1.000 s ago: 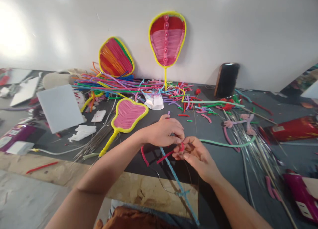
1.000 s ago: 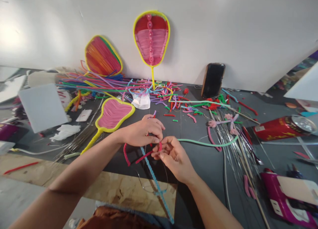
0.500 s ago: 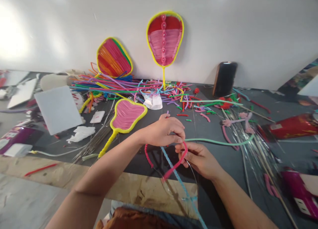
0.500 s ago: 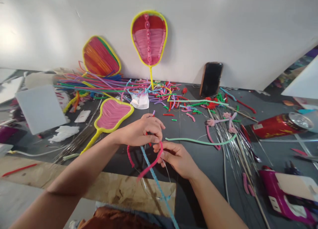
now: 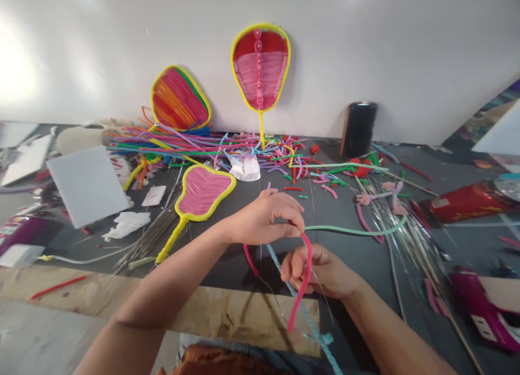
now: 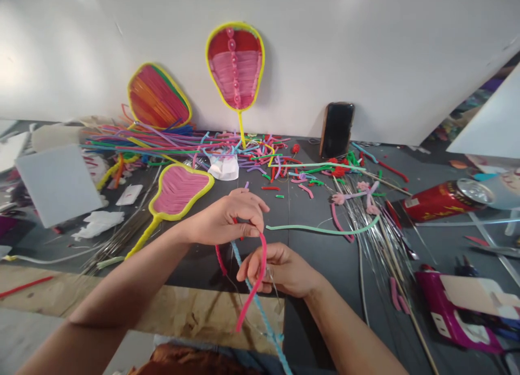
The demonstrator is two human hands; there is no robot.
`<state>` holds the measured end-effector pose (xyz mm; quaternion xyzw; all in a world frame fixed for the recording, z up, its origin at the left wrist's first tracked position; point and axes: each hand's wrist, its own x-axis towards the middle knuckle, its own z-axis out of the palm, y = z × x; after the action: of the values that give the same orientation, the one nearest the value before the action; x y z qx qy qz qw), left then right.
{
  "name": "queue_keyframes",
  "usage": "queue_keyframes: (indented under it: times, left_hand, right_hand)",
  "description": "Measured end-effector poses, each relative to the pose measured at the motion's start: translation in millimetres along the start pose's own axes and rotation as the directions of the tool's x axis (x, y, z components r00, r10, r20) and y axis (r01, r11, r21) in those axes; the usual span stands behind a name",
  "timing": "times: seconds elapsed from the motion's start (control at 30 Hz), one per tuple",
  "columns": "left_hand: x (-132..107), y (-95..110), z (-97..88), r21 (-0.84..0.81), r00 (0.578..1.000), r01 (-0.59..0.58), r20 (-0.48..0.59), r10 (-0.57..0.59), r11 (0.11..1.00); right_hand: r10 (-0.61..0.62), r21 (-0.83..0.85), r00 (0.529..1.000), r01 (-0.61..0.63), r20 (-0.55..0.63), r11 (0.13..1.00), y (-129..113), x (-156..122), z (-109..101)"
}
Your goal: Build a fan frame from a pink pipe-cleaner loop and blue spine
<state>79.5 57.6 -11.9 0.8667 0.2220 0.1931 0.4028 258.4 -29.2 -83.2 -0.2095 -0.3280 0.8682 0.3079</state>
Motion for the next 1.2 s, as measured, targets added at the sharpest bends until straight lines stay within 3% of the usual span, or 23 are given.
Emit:
queue_keyframes:
  times: [0.27,0.47,0.73,0.9,1.07,1.2]
  left_hand:
    - [2.1,4.5,0.5,-0.014,0.995,-0.001,-0.096,0.000,1.000]
    - [3.6,9.2,1.0,-0.045,0.987,-0.066,-0.149,0.059,0.997]
    - [0.7,10.3,2.4,-0.079,0.991,-0.076,-0.117,0.066,0.994]
    - [-1.2,12.9,2.6,-0.118,0.992,-0.088,-0.095,0.077,0.989]
    - [-0.3,18.7,2.8,-0.120,0.995,-0.077,-0.078,0.068,0.990]
    - [0.2,21.8,3.3,-0.203,0.999,-0.047,-0.014,0.045,0.978]
  right_hand:
    - [0.146,0.133,0.985,-0.158,0.091,0.979,-4.2,-12.8,-0.8]
    - [0.164,0.135,0.983,-0.174,0.077,0.975,-1.5,-10.1,-5.3]
    - [0.031,0.037,0.998,-0.029,-0.057,0.999,-4.1,-0.5,-9.1]
    - [-0.025,0.026,0.998,0.027,-0.057,0.999,-5.8,-1.5,-11.3]
    - [0.018,0.046,0.999,-0.019,0.040,0.999,-3.7,-1.8,-5.6]
    - [-0.094,0.027,0.996,0.094,-0.003,0.995,-0.3,-1.4,-1.3]
